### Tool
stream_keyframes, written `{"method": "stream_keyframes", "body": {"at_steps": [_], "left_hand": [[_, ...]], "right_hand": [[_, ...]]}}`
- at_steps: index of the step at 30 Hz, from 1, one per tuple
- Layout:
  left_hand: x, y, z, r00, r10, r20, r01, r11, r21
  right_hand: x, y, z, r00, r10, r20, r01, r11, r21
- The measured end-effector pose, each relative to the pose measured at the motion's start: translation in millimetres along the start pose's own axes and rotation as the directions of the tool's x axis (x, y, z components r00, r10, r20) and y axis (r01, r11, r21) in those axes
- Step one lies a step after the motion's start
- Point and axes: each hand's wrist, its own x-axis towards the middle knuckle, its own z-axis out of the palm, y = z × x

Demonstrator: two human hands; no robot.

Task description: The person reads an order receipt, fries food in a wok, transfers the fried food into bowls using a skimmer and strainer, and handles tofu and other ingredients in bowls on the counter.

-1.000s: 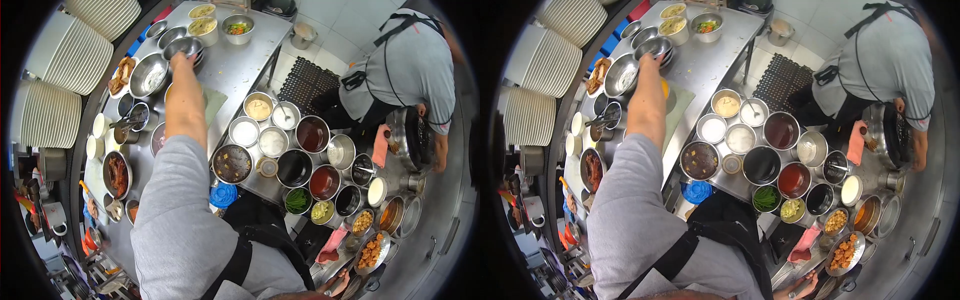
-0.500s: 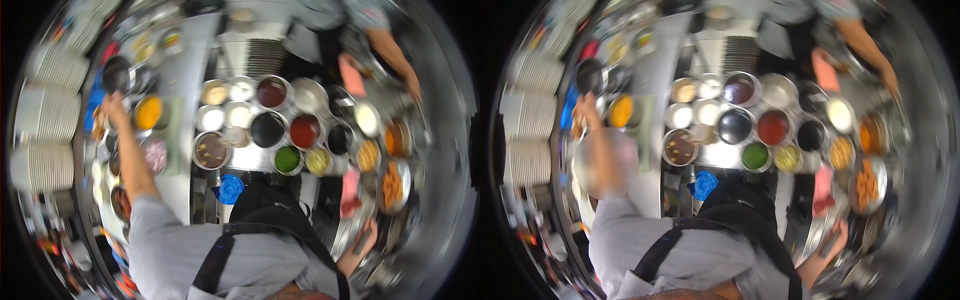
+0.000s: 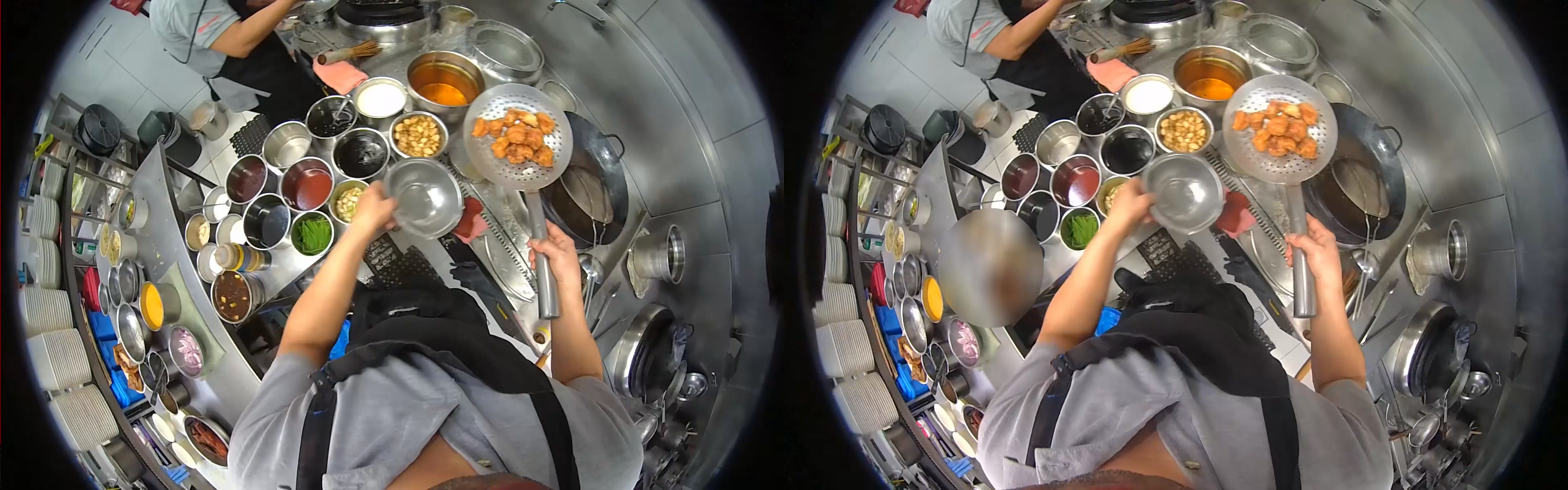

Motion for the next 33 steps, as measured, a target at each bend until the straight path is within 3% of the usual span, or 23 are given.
{"method": "stream_keyframes", "body": {"at_steps": [4, 5, 6, 8, 9, 11, 14, 16, 18, 20, 24, 28, 33], "left_hand": [[38, 20, 95, 0.999, 0.040, 0.018, -0.036, 0.981, -0.190], [44, 19, 112, 1.000, -0.014, 0.020, 0.020, 0.926, -0.377], [19, 47, 104, 0.993, -0.014, 0.113, 0.064, 0.889, -0.454], [31, 23, 114, 0.997, 0.000, 0.079, 0.035, 0.896, -0.442], [25, 21, 112, 0.996, 0.037, 0.087, 0.015, 0.845, -0.534], [12, 17, 100, 0.996, 0.026, 0.085, 0.023, 0.850, -0.526], [2, 8, 79, 0.998, 0.043, 0.051, -0.009, 0.849, -0.529], [-8, 7, 56, 0.998, 0.064, -0.008, -0.059, 0.869, -0.492], [-18, 14, 33, 0.992, 0.100, -0.071, -0.116, 0.954, -0.277], [-21, 12, 19, 0.989, 0.113, -0.091, -0.125, 0.983, -0.134], [-20, -24, 18, 0.998, -0.041, -0.039, 0.026, 0.947, -0.321], [-52, -51, 26, 0.996, -0.087, 0.034, 0.090, 0.813, -0.575], [-101, -93, 23, 0.984, -0.171, 0.050, 0.160, 0.728, -0.666]], "right_hand": [[-18, 9, -1, 0.994, -0.048, -0.095, 0.023, 0.968, -0.248], [-19, 12, -1, 0.992, -0.069, -0.105, 0.026, 0.929, -0.370], [-17, 25, -8, 0.985, -0.111, -0.131, 0.029, 0.858, -0.513], [-30, 14, 0, 0.971, -0.176, -0.159, 0.025, 0.744, -0.668], [-30, 18, -5, 0.972, -0.171, -0.159, 0.022, 0.746, -0.665], [-29, 31, -13, 0.915, -0.388, -0.111, 0.175, 0.629, -0.758], [-35, 18, -2, 0.940, -0.275, -0.200, 0.107, 0.799, -0.592], [-25, 25, 1, 0.918, -0.302, -0.259, 0.163, 0.879, -0.448], [-19, 23, 8, 0.925, -0.260, -0.279, 0.190, 0.948, -0.254], [-7, 29, 8, 0.939, -0.232, -0.253, 0.190, 0.965, -0.178], [8, 39, 8, 0.970, -0.126, -0.210, 0.107, 0.989, -0.100], [35, 48, 1, 0.976, 0.013, -0.215, -0.042, 0.990, -0.132], [89, 75, 10, 0.984, 0.093, -0.150, -0.115, 0.983, -0.142]]}}
